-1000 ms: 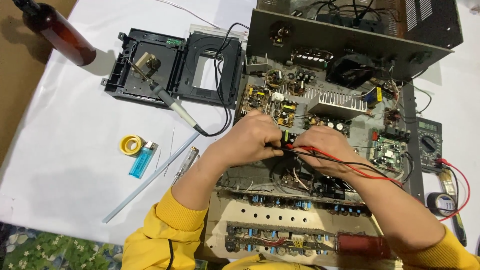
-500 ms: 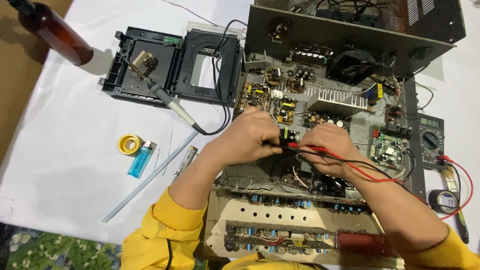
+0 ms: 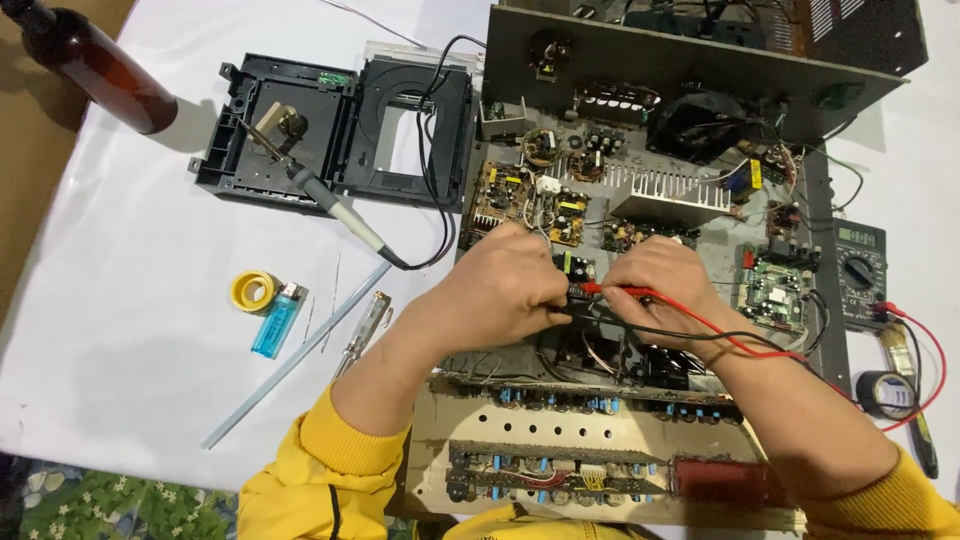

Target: Testing electronic components on a circuit board using a digital multimeter

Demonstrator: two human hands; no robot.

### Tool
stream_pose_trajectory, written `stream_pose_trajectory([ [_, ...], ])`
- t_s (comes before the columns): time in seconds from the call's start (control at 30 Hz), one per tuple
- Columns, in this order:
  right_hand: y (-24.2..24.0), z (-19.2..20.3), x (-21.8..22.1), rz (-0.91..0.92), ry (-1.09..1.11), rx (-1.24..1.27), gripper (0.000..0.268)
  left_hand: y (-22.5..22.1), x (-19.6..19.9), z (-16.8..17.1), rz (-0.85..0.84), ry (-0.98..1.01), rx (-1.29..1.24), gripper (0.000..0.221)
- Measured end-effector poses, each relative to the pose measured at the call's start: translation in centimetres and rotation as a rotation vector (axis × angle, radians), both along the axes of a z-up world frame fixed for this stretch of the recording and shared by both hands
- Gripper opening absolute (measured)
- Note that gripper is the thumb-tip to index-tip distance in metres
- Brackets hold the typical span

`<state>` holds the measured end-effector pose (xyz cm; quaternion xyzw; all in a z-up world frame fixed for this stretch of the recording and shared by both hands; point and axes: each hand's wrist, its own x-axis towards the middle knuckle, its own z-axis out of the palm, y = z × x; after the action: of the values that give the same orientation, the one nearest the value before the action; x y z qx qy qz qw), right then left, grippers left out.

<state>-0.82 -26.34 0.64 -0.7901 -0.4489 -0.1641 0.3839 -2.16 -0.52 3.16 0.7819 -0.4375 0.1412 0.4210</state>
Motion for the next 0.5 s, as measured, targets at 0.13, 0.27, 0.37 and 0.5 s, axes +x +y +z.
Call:
stream_pose_trajectory([
  [0.13,0.1,0.5,-0.2,0.005,0.004,-0.017,0.015,-0.6,0.9,-2.1,0.012,-0.015,0.017,0.022],
  [0.27,0.3,0.8,-0.4,-0.007,-0.001,-0.056,0.016,-0.5,1.2,-2.2,-0.004,0.006,-0.005,0.020],
  [0.37,0.4,0.9,-0.4,-0.017,-0.002,-0.100,0.014,-0.4,1.4,-2.5,-0.009,0.014,-0.004,0.019],
  [0.5,0.6,1.2,-0.6,-0.025,0.012,-0.125,0.014,-0.5,1.4,-2.5,-0.034,0.041,-0.030,0.017],
])
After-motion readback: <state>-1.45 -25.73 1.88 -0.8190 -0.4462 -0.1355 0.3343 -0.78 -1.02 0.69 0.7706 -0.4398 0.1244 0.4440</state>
